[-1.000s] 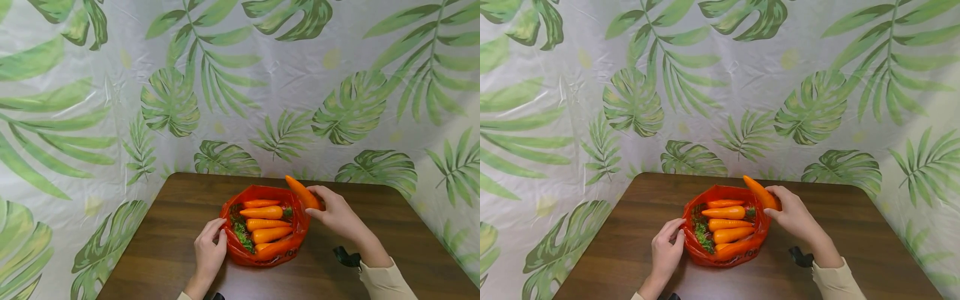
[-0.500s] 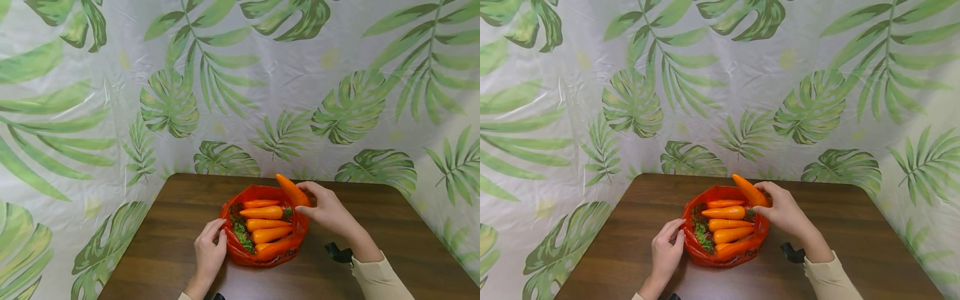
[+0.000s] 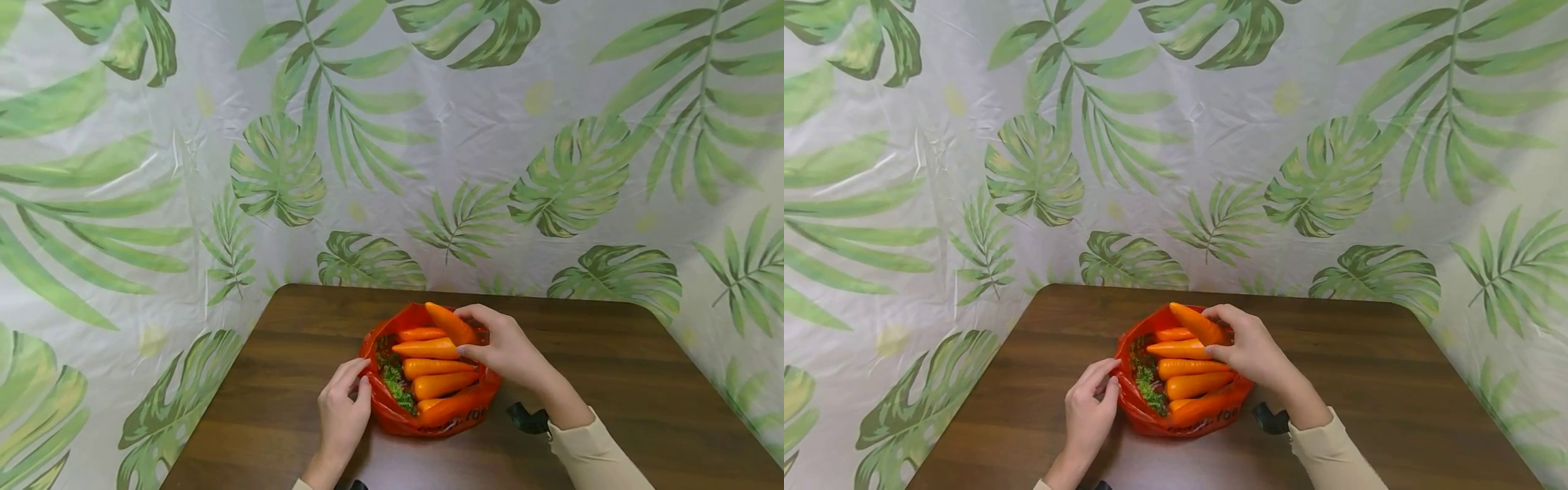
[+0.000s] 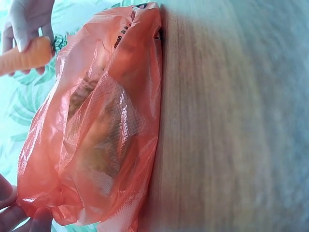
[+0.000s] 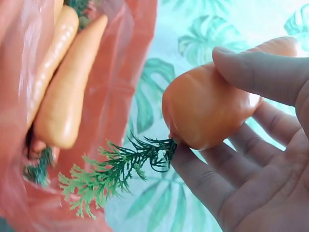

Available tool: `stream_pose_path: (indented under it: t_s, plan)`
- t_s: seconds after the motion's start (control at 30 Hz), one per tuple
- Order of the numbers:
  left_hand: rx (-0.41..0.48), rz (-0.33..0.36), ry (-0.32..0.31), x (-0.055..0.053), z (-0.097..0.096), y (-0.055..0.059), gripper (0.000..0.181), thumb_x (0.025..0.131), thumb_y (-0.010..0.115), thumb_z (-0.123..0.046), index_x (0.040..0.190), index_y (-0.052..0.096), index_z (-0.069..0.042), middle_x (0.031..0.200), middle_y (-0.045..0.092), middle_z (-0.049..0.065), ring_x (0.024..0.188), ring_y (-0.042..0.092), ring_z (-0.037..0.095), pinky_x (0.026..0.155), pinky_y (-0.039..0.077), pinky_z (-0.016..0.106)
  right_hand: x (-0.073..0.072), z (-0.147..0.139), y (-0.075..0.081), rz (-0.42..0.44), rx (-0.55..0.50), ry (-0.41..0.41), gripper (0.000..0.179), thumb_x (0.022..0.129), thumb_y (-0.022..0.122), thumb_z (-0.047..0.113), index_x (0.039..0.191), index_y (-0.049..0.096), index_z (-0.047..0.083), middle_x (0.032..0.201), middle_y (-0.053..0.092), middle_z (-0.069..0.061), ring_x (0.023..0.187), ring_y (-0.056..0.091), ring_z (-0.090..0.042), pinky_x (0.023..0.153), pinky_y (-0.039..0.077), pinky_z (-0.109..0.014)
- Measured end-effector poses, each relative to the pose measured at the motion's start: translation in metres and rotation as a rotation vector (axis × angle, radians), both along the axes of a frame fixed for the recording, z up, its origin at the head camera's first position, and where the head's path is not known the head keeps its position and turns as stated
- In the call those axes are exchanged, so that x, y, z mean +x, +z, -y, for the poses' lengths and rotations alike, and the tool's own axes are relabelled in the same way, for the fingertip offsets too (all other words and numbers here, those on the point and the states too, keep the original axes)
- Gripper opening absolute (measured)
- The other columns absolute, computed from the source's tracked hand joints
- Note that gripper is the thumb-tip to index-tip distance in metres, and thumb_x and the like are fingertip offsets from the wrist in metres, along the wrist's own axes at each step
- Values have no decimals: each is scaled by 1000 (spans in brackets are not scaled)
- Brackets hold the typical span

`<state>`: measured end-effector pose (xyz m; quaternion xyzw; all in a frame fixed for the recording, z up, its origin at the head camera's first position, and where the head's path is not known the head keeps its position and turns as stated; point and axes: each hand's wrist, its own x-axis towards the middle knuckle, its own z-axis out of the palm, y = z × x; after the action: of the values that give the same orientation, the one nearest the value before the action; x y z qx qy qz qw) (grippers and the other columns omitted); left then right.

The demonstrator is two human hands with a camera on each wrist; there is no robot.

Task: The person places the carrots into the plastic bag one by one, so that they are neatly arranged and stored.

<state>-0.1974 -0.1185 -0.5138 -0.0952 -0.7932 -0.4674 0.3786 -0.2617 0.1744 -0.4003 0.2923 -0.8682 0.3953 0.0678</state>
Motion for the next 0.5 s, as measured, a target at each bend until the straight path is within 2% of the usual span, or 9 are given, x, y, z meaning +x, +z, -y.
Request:
stream_pose_path:
  t_s: [0.17,0.27,0.5]
  plan:
    - [13,24,-8,0,1,0,29,88,69,3,114,75,-8,115,70,4,97,69,15,75,56,15,-3,14,-10,-2,29,6,50,81,85,11,122,62,29,114,63,13,97,60,-11,85,55,-36]
    - [13,24,-6,0,1,0,28,88,69,2,114,76,-8,115,70,3,97,69,16,75,56,17,-4,20,-19,20,53,8,51,80,86,11,121,63,29,115,63,15,99,59,-10,88,54,-37]
    - [12,32,-6,0,2,-1,28,88,69,1,114,76,-8,115,70,2,98,69,16,77,54,13,-7,31,-37,-2,141,24,51,78,86,8,122,65,24,119,62,14,107,59,-9,94,53,-38]
